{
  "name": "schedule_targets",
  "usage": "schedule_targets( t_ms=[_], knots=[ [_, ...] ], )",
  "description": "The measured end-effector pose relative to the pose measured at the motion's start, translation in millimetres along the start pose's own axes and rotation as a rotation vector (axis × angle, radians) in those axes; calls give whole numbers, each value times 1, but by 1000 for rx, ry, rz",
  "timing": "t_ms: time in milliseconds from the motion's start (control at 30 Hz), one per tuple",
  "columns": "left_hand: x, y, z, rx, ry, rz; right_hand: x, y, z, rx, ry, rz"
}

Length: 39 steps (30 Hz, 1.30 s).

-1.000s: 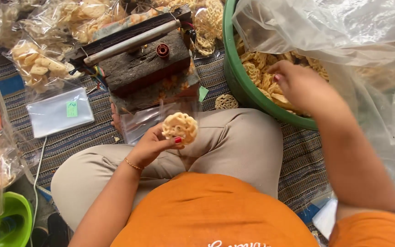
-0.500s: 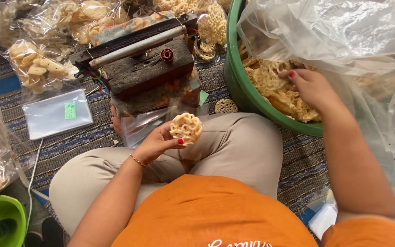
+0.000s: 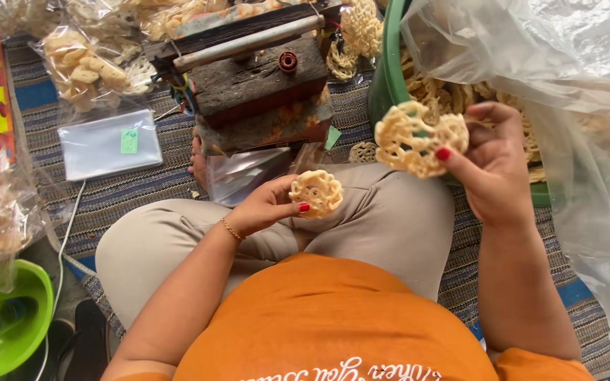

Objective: Packaging snacks into small plastic bags from a large container

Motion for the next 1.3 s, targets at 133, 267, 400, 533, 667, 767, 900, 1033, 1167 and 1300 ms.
schedule_targets(
  t_ms=[133,267,400,533,667,767,900,1033,1167,1300],
  knots=[
    [-5,9,8,23,5,-35,5,32,-31,96,20,39],
    [-14,12,12,-2,86,-49,2,85,-42,374,175,218],
    [-13,19,12,28,59,-21,-1,124,-41,604,232,367],
    [-21,14,11,13,78,31,-20,138,-37,603,188,364],
    [-18,0,11,-32,109,-15,-27,149,-32,663,177,691],
    [-19,-2,12,-60,88,-51,-18,166,-25,758,206,785],
    [-7,-6,13,-71,45,-78,-30,174,-20,782,187,795],
    [-5,-13,13,-37,24,-155,-30,165,-19,604,-296,780],
    [-17,-4,12,-129,16,-432,-39,151,-12,415,-498,865],
    [-19,3,3,-145,-20,-383,-21,126,-16,430,-439,748]
  ],
)
Point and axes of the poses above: each hand's wrist, its own z-axis away from the middle knuckle, its own y-axis out of the palm, x = y × z, the point moved 9 cm from there along -z, towards the middle knuckle, and after that the axes turned 10 degrees about x, right-handed, at the moved point
